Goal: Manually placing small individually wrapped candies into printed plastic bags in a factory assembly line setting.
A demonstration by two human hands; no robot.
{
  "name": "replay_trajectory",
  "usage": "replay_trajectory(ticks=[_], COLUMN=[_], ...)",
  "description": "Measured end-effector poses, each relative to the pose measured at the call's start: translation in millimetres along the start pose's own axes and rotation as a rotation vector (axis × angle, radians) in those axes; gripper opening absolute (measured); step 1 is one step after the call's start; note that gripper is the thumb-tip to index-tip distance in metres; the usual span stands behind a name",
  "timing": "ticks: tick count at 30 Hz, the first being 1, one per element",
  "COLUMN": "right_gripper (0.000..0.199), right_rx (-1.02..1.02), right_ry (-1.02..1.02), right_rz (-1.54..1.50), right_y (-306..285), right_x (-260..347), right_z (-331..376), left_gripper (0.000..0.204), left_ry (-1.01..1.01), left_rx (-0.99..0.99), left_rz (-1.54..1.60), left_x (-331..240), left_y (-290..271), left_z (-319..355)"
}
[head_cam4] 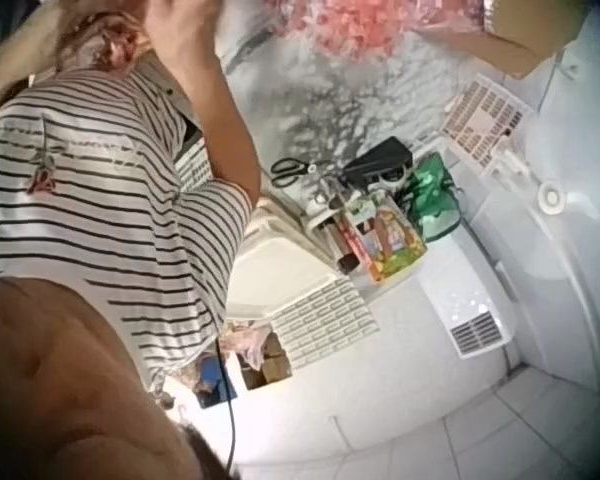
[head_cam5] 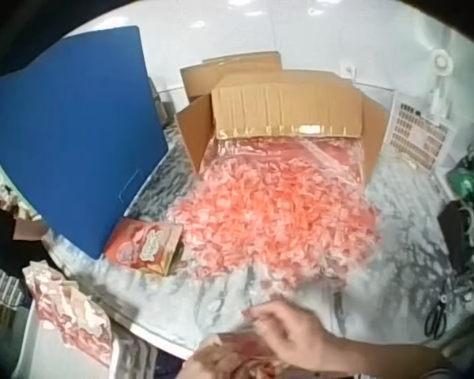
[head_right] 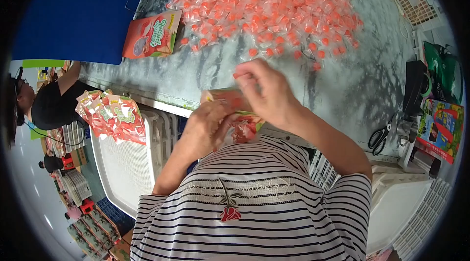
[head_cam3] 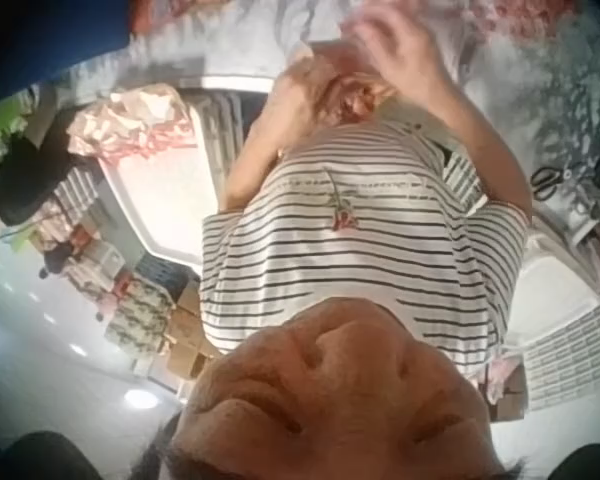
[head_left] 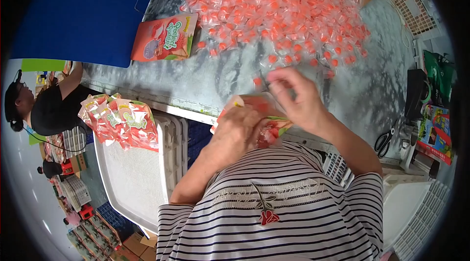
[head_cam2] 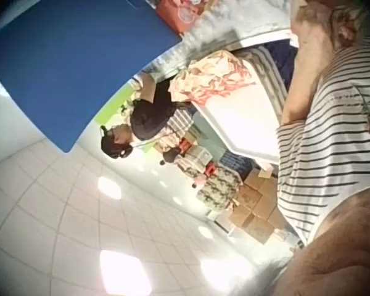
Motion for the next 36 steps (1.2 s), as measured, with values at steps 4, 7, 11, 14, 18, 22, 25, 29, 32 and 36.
replay_trajectory(ticks=[4, 7, 11, 14, 18, 22, 25, 29, 32, 36], right_gripper=[0.015, 0.030, 0.024, 0.016, 0.008, 0.031, 0.033, 0.016, 0.011, 0.011], right_rx=[-0.107, 0.177, 0.120, -0.132, 0.007, 0.344, 0.434, 0.607, 0.334, 0.092], right_ry=[0.190, 0.244, 0.360, 0.149, -0.146, -0.267, -0.298, -0.097, 0.002, -0.070], right_rz=[-0.025, 0.050, -0.122, -0.011, 0.000, 0.470, 0.491, -0.042, -0.469, -0.142], right_y=[-15, 7, 20, 12, 19, 61, 69, 46, 8, 9], right_x=[-34, -43, -47, -37, -5, -36, -46, -19, 23, 22], right_z=[31, 60, 72, 72, 60, 55, 53, 47, 25, 9], left_gripper=[0.015, 0.016, 0.015, 0.016, 0.016, 0.014, 0.015, 0.015, 0.013, 0.012], left_ry=[-0.166, -0.182, -0.136, -0.176, -0.189, -0.136, -0.130, -0.208, -0.053, 0.033], left_rx=[-0.086, -0.108, -0.141, -0.161, -0.166, -0.135, -0.138, -0.160, -0.098, -0.058], left_rz=[0.086, 0.085, 0.026, -0.023, -0.061, -0.068, -0.074, -0.040, -0.085, -0.096], left_x=[17, 20, 17, 21, 24, 20, 21, 26, 24, -4], left_y=[-19, -22, -20, -19, -13, -8, -9, -13, -13, -17], left_z=[7, 9, 7, 8, 4, -2, 2, 9, 12, 9])
Point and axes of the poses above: each hand's wrist, its own z-axis away from the middle knuckle, its own y-axis out of the palm, x = y × z, the point moved 3 cm from there along -z, towards the middle knuckle, and after that the axes turned 2 degrees about -y, right-handed, at the moved point
